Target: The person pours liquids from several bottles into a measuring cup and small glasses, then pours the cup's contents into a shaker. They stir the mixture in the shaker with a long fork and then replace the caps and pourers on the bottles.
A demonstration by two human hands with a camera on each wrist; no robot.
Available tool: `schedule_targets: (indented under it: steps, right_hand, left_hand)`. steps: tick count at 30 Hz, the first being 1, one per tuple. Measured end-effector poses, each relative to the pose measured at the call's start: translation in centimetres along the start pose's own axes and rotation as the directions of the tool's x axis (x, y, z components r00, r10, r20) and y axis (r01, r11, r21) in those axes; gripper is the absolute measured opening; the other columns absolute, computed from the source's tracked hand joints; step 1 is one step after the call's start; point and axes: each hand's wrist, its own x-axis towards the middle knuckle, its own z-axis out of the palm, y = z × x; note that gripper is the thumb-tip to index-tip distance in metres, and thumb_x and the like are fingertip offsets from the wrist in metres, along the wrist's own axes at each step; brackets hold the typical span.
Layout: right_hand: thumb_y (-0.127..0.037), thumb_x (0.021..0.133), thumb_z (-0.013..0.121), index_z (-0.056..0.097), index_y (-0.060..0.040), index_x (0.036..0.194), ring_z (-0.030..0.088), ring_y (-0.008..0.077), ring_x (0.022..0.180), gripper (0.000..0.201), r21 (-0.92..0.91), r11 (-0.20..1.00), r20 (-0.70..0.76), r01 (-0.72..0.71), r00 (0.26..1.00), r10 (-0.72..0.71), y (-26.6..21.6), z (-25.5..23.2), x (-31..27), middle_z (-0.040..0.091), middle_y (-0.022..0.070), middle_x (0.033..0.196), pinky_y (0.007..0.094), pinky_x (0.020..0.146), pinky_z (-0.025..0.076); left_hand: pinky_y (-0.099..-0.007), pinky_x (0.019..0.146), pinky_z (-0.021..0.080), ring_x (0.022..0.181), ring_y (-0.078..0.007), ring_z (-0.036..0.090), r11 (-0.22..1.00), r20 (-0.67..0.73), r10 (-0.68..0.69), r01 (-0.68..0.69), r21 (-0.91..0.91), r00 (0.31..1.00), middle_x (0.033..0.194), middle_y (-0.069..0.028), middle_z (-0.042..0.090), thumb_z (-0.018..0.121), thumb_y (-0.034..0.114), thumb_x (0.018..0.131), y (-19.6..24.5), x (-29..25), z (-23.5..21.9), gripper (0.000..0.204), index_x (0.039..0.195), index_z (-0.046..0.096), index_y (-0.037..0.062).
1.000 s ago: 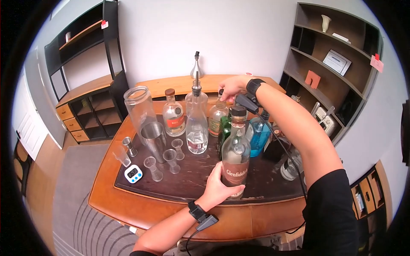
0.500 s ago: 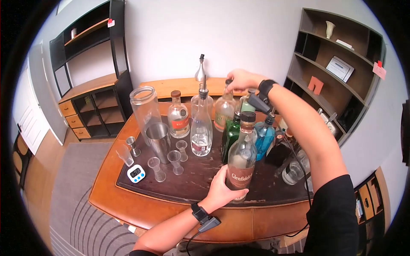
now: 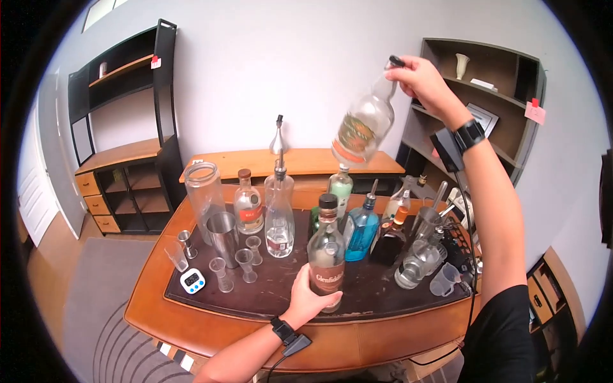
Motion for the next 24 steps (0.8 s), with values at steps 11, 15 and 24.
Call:
schedule_targets:
  steps: [11,15,24]
  right_hand:
    - [0.001,0.080,0.077,0.066,-0.0004,0.105,0.066,0.0074,0.084,0.027,0.083,0.956,0.270,-0.281,0.930,0.250,3.6,1.9,-16.5,0.069,0.0014,0.096,0.0242,0.076,0.056]
    - [0.002,0.079,0.080,0.067,-0.0034,0.106,0.057,0.0007,0.078,0.031,0.154,0.912,0.308,-0.381,0.895,0.322,4.7,5.6,-23.5,0.065,-0.0041,0.096,0.0192,0.064,0.049]
    - [-0.006,0.076,0.083,0.068,-0.0062,0.101,0.045,0.0004,0.063,0.029,0.081,0.962,0.281,-0.260,0.932,0.228,5.9,10.7,-29.1,0.055,-0.0077,0.074,0.0198,0.053,0.036]
  left_hand:
    - [-0.0386,0.099,0.048,0.112,-0.0228,0.059,0.998,-0.090,0.014,-0.020,-0.063,0.996,0.119,-0.0119,0.060,0.092,0.020,0.066,-0.3,0.1,0.1,0.075,0.127,0.051,0.0021]
    - [-0.0389,0.099,0.048,0.111,-0.0230,0.059,0.998,-0.078,0.007,-0.012,-0.054,0.997,0.119,-0.0119,0.061,0.092,0.018,0.066,-0.3,0.2,0.2,0.075,0.127,0.050,0.0026]
    - [-0.0382,0.098,0.047,0.111,-0.0224,0.059,0.999,-0.113,0.023,-0.028,-0.042,0.993,0.119,-0.0109,0.058,0.090,0.016,0.065,0.3,0.5,-0.1,0.076,0.127,0.050,0.0031]
